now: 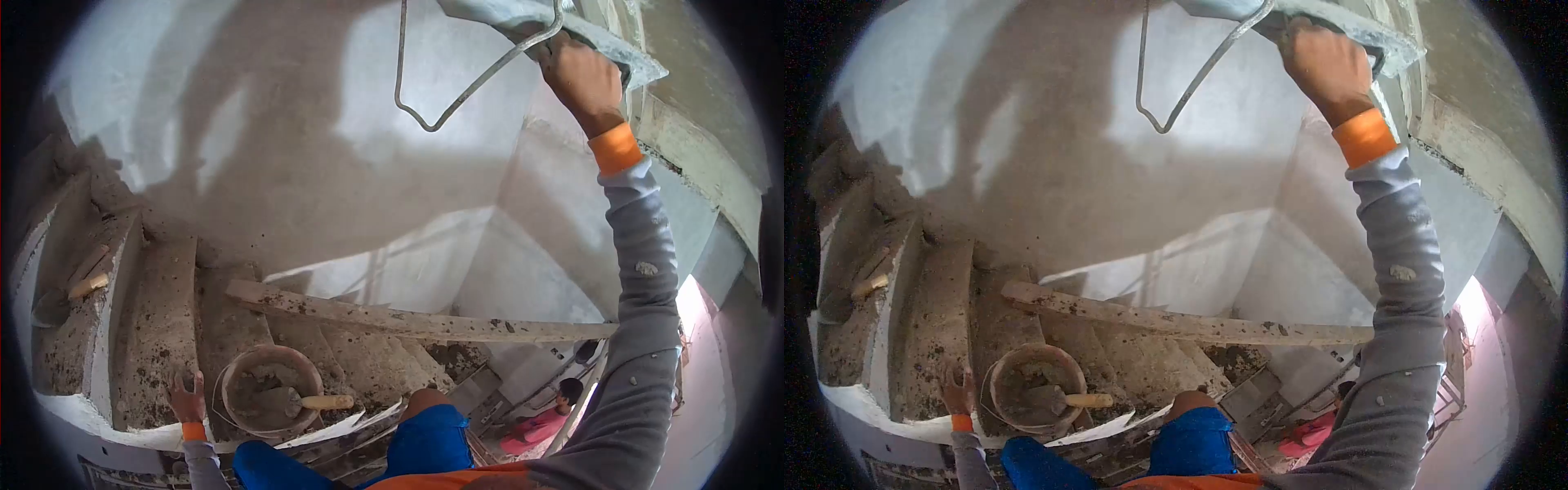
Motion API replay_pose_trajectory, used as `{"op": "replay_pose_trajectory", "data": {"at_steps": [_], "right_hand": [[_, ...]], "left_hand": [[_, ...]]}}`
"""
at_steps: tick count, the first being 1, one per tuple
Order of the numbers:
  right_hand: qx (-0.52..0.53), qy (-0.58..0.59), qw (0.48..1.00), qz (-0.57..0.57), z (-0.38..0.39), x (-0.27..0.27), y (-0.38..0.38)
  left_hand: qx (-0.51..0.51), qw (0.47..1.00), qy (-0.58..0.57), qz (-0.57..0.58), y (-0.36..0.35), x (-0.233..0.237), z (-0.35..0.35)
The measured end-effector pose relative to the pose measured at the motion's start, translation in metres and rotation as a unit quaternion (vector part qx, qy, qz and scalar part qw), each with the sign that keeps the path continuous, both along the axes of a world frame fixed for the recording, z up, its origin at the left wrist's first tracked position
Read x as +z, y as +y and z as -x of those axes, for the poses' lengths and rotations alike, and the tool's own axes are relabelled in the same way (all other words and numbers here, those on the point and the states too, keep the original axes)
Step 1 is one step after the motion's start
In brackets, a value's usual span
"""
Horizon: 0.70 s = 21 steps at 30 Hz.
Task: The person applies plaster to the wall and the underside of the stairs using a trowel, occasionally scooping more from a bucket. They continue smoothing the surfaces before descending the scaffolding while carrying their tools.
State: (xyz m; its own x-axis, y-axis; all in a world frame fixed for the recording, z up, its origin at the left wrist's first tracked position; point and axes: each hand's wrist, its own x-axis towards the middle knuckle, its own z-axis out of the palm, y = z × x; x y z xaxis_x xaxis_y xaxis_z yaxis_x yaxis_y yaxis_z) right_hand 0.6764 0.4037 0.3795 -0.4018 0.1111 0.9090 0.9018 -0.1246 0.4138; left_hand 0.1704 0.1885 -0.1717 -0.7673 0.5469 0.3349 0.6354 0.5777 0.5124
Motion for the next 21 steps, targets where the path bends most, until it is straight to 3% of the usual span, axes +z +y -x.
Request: {"op": "replay_pose_trajectory", "data": {"at_steps": [3, 6, 9, 12, 14, 21], "right_hand": [[-0.056, -0.005, 0.998, 0.033, -0.051, 0.004, 0.060], [-0.052, 0.019, 0.997, 0.046, -0.080, -0.013, 0.076], [-0.030, 0.006, 0.999, 0.019, -0.037, -0.026, 0.023], [-0.007, -0.014, 1.000, -0.025, 0.005, -0.015, -0.017], [-0.009, -0.030, 0.999, -0.039, 0.007, -0.001, -0.015], [-0.127, 0.074, 0.984, 0.097, -0.091, -0.001, 0.086]], "left_hand": [[0.018, 0.997, -0.038, 0.070, 0.000, 0.002, 0.003], [0.026, 0.998, -0.050, 0.039, 0.002, -0.004, 0.005], [0.025, 0.999, 0.030, 0.038, 0.001, -0.010, 0.006], [0.011, 0.997, -0.055, 0.046, 0.004, -0.021, 0.020], [-0.013, 1.000, 0.000, 0.011, -0.002, -0.001, 0.002], [-0.007, 0.998, 0.027, -0.054, 0.000, -0.011, 0.007]]}}
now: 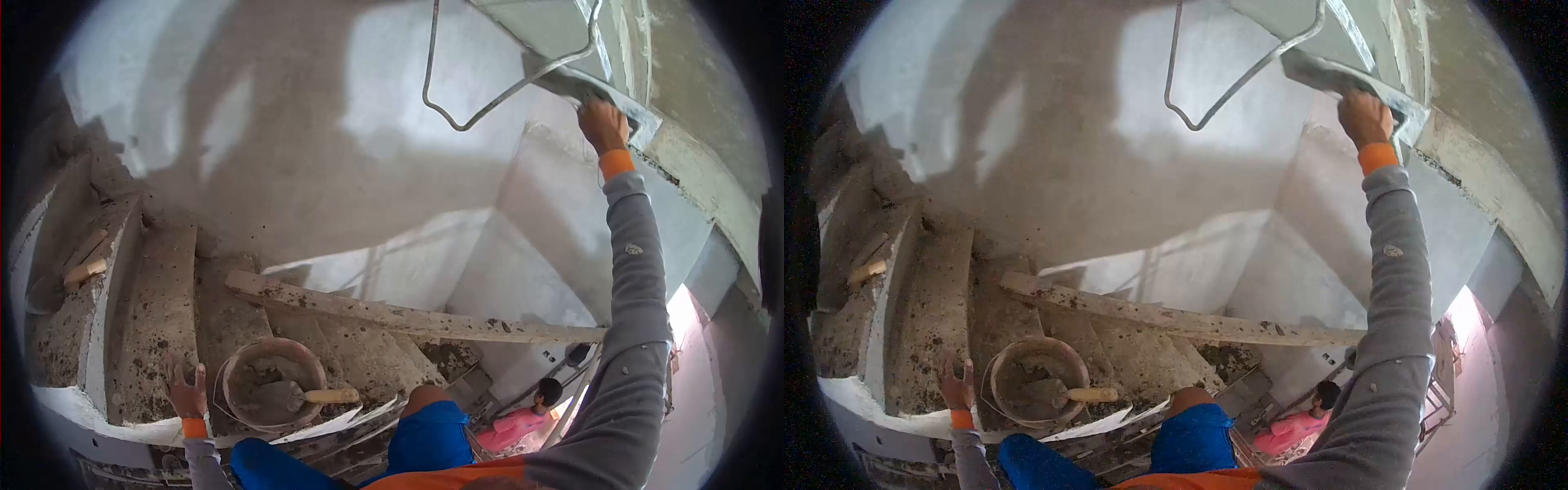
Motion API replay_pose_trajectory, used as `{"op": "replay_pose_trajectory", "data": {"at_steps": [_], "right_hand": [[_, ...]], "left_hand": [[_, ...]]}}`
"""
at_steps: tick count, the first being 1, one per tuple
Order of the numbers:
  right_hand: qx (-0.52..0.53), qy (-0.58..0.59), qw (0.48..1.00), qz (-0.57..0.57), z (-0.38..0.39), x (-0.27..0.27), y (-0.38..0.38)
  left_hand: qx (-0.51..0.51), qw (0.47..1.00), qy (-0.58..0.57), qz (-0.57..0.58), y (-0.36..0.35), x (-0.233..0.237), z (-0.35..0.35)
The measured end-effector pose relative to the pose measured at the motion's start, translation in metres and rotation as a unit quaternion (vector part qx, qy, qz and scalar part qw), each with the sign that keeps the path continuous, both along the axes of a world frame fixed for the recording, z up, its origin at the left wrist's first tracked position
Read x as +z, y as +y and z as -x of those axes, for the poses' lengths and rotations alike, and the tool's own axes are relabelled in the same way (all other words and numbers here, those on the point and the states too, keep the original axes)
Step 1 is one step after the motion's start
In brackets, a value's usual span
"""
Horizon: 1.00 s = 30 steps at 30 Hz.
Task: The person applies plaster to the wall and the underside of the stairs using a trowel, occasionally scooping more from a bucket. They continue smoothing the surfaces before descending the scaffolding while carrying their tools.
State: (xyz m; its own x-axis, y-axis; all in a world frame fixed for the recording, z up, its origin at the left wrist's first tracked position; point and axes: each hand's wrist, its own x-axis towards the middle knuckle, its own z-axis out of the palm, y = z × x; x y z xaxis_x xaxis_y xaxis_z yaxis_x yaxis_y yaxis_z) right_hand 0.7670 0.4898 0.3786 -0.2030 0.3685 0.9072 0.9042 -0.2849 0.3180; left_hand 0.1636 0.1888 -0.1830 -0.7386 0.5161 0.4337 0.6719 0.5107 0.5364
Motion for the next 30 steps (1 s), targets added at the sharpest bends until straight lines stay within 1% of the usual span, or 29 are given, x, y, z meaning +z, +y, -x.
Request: {"op": "replay_pose_trajectory", "data": {"at_steps": [2, 3, 6, 9, 10, 12, 14, 15, 16, 18, 21, 22, 25, 28, 29, 30], "right_hand": [[-0.025, 0.018, 0.999, 0.024, -0.012, -0.003, 0.001], [-0.012, 0.014, 1.000, 0.016, -0.017, -0.007, 0.005], [0.027, -0.014, 0.999, -0.025, -0.002, -0.010, -0.008], [0.034, -0.026, 0.998, -0.036, 0.030, -0.003, -0.030], [0.021, -0.039, 0.998, -0.035, 0.016, 0.009, -0.015], [0.011, -0.013, 1.000, -0.026, -0.007, 0.007, 0.007], [-0.001, 0.001, 0.999, -0.034, -0.029, 0.003, 0.025], [-0.001, -0.004, 0.999, -0.039, -0.044, 0.004, 0.038], [-0.003, -0.011, 0.999, -0.042, -0.060, 0.004, 0.052], [-0.005, -0.037, 0.998, -0.055, -0.082, -0.003, 0.062], [-0.019, -0.011, 0.995, -0.096, -0.068, -0.011, 0.044], [0.011, -0.014, 0.993, -0.118, -0.068, -0.009, 0.045], [0.037, -0.025, 0.984, -0.172, -0.030, -0.004, 0.013], [0.076, -0.088, 0.957, -0.265, -0.012, -0.005, -0.014], [0.091, -0.103, 0.945, -0.296, -0.004, -0.007, -0.025], [0.105, -0.063, 0.945, -0.302, 0.003, -0.009, -0.037]], "left_hand": [[0.009, 0.999, 0.028, 0.026, 0.001, 0.000, -0.001], [0.012, 0.998, 0.043, 0.044, 0.000, 0.001, 0.000], [0.021, 0.999, 0.002, 0.043, 0.000, 0.003, 0.000], [0.019, 0.997, -0.064, 0.036, 0.003, -0.018, 0.016], [0.018, 0.996, -0.092, 0.012, 0.003, -0.015, 0.013], [0.034, 0.995, -0.077, 0.053, 0.005, -0.036, 0.025], [0.024, 0.995, -0.071, 0.066, 0.003, -0.027, 0.026], [0.007, 0.996, -0.075, 0.056, 0.001, -0.001, 0.007], [-0.013, 0.996, -0.080, 0.048, -0.001, 0.014, -0.002], [-0.002, 0.998, -0.049, 0.039, 0.000, 0.002, 0.006], [0.018, 0.998, -0.044, 0.048, 0.007, -0.020, 0.018], [0.024, 0.997, -0.046, 0.057, 0.006, -0.024, 0.020], [0.006, 0.994, -0.061, 0.089, -0.001, 0.022, -0.010], [0.012, 0.998, -0.034, 0.043, 0.000, 0.006, -0.003], [0.013, 0.998, -0.030, 0.046, 0.001, 0.000, 0.001], [0.011, 0.998, -0.024, 0.052, 0.001, -0.006, 0.006]]}}
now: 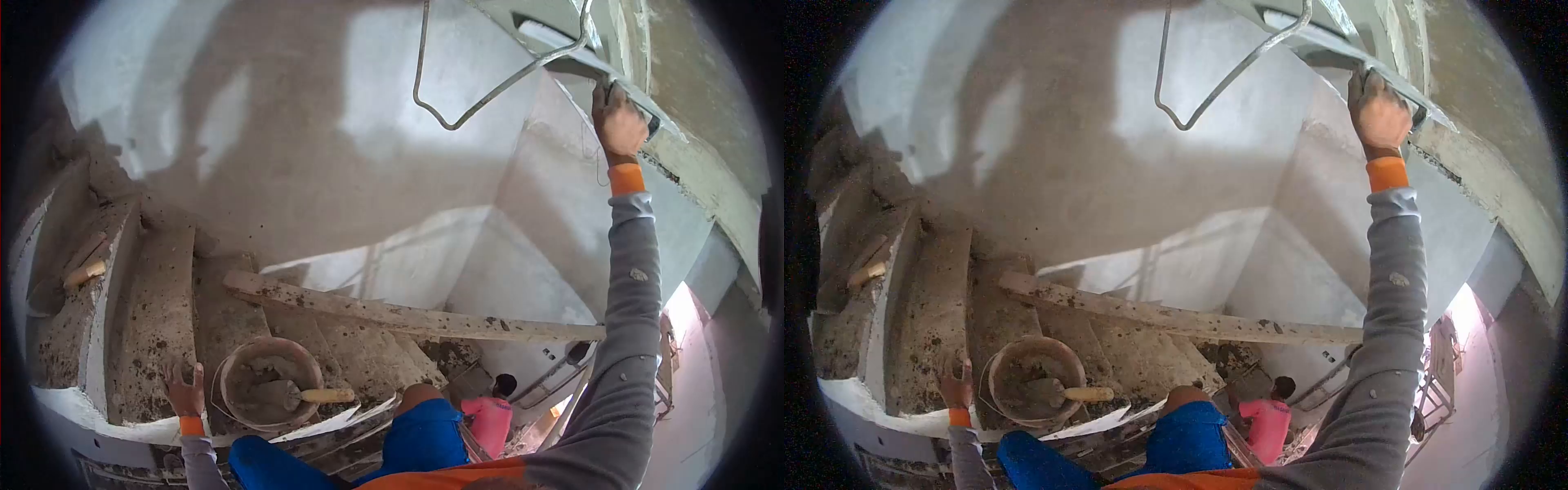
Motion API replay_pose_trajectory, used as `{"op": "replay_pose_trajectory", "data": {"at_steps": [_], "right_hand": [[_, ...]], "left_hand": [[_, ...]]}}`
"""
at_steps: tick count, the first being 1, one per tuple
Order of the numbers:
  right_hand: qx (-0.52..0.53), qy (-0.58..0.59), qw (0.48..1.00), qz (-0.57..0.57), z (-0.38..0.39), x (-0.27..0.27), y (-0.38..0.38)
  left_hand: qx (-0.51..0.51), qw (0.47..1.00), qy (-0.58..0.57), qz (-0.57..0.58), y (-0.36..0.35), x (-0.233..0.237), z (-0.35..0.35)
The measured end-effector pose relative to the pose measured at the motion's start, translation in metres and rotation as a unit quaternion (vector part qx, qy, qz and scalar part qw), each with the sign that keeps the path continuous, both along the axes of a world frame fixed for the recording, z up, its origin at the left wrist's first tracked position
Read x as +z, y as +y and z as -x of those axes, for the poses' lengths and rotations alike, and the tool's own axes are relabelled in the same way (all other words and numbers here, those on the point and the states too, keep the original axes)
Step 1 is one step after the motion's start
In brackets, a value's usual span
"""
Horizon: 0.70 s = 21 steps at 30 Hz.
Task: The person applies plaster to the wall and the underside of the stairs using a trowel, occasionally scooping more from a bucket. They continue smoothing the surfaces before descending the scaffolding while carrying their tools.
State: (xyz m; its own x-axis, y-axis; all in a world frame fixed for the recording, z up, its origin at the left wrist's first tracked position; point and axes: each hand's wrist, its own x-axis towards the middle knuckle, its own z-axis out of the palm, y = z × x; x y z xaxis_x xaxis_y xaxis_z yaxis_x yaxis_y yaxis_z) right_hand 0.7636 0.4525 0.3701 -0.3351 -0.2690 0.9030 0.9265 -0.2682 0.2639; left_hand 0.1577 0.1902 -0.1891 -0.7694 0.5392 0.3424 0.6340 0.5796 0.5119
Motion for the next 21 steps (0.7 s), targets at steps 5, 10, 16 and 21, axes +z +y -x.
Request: {"op": "replay_pose_trajectory", "data": {"at_steps": [5, 10, 16, 21], "right_hand": [[0.058, 0.064, 0.996, 0.011, -0.027, -0.007, -0.026], [0.014, 0.081, 0.993, 0.086, -0.080, -0.035, 0.010], [-0.100, 0.025, 0.968, 0.230, -0.121, -0.022, 0.091], [-0.114, 0.017, 0.976, 0.187, -0.113, 0.008, 0.089]], "left_hand": [[-0.006, 0.999, 0.015, 0.034, -0.005, 0.009, -0.005], [0.003, 0.997, -0.056, 0.047, -0.003, 0.033, -0.019], [0.035, 0.998, 0.027, 0.044, 0.003, -0.013, 0.010], [0.010, 1.000, -0.012, 0.021, 0.001, 0.009, 0.000]]}}
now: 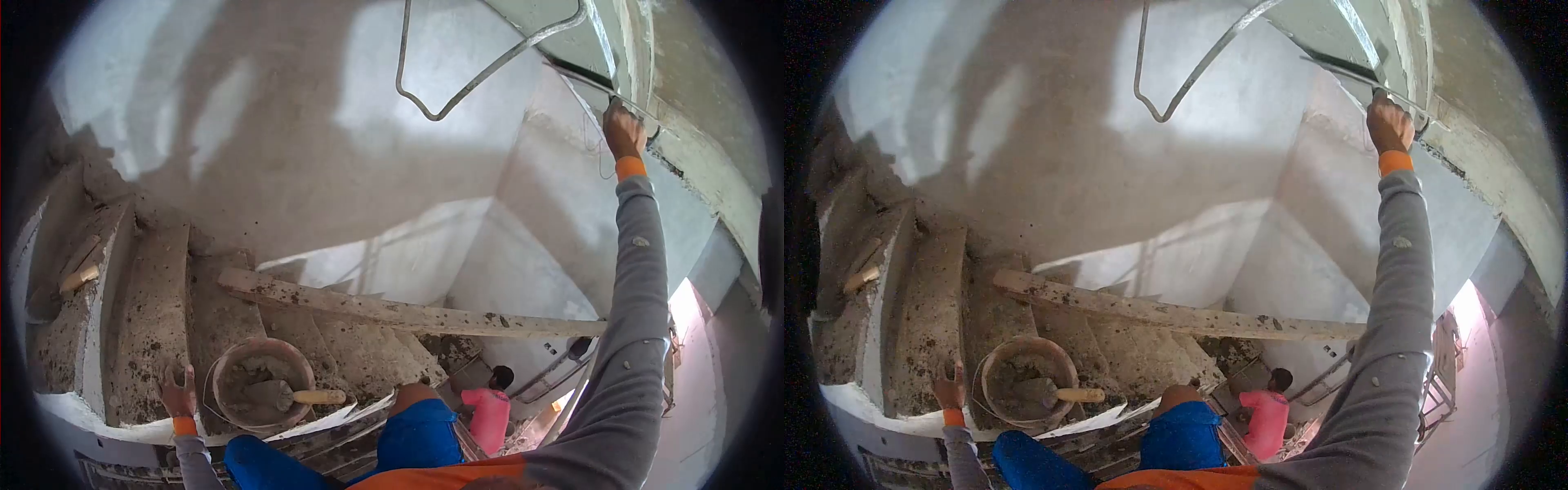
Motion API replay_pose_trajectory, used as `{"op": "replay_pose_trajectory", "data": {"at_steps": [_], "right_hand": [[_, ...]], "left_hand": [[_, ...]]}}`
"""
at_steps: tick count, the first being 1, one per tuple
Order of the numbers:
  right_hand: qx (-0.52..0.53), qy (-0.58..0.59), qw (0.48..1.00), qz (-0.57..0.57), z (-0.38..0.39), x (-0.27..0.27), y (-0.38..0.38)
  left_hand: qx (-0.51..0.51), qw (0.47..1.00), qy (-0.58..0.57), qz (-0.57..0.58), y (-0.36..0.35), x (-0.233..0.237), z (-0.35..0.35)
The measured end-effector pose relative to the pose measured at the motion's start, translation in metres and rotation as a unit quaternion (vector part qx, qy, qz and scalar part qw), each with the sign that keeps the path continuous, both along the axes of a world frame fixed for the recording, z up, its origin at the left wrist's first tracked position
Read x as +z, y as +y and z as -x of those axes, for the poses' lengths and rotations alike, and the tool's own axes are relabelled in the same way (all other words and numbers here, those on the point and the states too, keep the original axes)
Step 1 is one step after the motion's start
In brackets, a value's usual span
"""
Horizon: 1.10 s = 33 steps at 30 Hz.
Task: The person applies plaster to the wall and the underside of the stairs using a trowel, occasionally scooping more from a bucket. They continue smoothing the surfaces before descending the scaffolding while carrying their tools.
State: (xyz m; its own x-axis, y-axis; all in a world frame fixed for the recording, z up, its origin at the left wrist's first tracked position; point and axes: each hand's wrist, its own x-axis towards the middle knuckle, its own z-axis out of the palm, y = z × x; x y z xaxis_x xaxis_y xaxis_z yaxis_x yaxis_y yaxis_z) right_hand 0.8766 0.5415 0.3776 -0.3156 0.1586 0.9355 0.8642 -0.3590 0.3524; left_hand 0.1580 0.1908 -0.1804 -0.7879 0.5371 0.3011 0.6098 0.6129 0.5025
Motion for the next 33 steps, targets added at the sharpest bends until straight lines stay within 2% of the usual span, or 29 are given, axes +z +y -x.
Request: {"op": "replay_pose_trajectory", "data": {"at_steps": [4, 5, 8, 10, 11, 14, 15, 16, 17, 18, 19, 20, 23, 24, 25, 27, 29, 30, 31, 33], "right_hand": [[0.029, -0.048, 0.996, -0.075, 0.050, -0.004, -0.056], [0.022, -0.023, 0.995, -0.096, 0.057, -0.006, -0.064], [0.071, -0.061, 0.978, -0.185, 0.072, -0.011, -0.099], [0.115, -0.005, 0.973, -0.199, 0.070, -0.016, -0.114], [0.099, 0.008, 0.975, -0.198, 0.068, -0.021, -0.122], [0.147, -0.026, 0.978, -0.142, 0.042, -0.042, -0.114], [0.128, -0.042, 0.980, -0.150, 0.042, -0.052, -0.106], [0.154, 0.039, 0.984, -0.084, 0.029, -0.062, -0.087], [0.225, 0.055, 0.972, -0.034, 0.038, -0.069, -0.084], [0.310, 0.081, 0.947, -0.009, 0.051, -0.075, -0.077], [0.479, 0.082, 0.874, -0.006, 0.058, -0.081, -0.052], [0.511, 0.264, 0.809, 0.123, 0.074, -0.083, -0.053], [0.670, 0.249, 0.693, 0.099, 0.130, -0.077, -0.035], [0.712, 0.239, 0.655, 0.085, 0.144, -0.070, -0.023], [0.743, 0.253, 0.605, 0.131, 0.155, -0.063, -0.019], [0.815, 0.242, 0.491, 0.193, 0.185, -0.052, -0.019], [0.880, 0.206, 0.370, 0.215, 0.216, -0.043, -0.020], [0.895, 0.190, 0.342, 0.214, 0.228, -0.039, -0.020], [0.910, 0.173, 0.312, 0.212, 0.238, -0.033, -0.019], [0.925, 0.175, 0.264, 0.210, 0.258, -0.020, -0.016]], "left_hand": [[0.017, 0.995, -0.099, -0.021, 0.004, -0.016, 0.008], [0.018, 0.997, -0.079, -0.008, 0.003, -0.024, 0.015], [0.017, 0.999, -0.032, 0.022, 0.002, -0.030, 0.020], [0.014, 0.999, -0.017, 0.026, 0.003, -0.018, 0.011], [0.008, 1.000, -0.011, 0.017, 0.002, -0.014, 0.007], [0.000, 1.000, -0.002, 0.010, 0.001, -0.007, 0.001], [0.005, 1.000, -0.008, 0.021, 0.001, -0.006, 0.001], [0.011, 0.999, -0.013, 0.030, 0.001, -0.006, 0.001], [0.007, 0.999, -0.018, 0.027, 0.002, -0.005, 0.000], [0.005, 0.999, -0.022, 0.025, 0.001, -0.003, -0.001], [0.003, 0.999, -0.024, 0.021, 0.001, -0.001, -0.002], [0.002, 0.999, -0.021, 0.024, 0.001, 0.001, -0.003], [0.003, 0.999, 0.011, 0.043, 0.001, -0.007, 0.001], [0.006, 1.000, 0.011, 0.023, 0.001, -0.007, 0.001], [0.007, 1.000, 0.010, 0.003, 0.001, -0.005, -0.001], [0.002, 1.000, -0.005, -0.004, 0.000, 0.001, -0.006], [0.002, 0.997, -0.077, 0.005, 0.000, 0.005, -0.006], [0.002, 0.994, -0.113, 0.010, 0.000, 0.006, -0.004], [0.023, 0.999, 0.012, 0.021, 0.001, -0.008, -0.002], [0.024, 0.999, 0.015, 0.031, 0.007, -0.029, 0.015]]}}
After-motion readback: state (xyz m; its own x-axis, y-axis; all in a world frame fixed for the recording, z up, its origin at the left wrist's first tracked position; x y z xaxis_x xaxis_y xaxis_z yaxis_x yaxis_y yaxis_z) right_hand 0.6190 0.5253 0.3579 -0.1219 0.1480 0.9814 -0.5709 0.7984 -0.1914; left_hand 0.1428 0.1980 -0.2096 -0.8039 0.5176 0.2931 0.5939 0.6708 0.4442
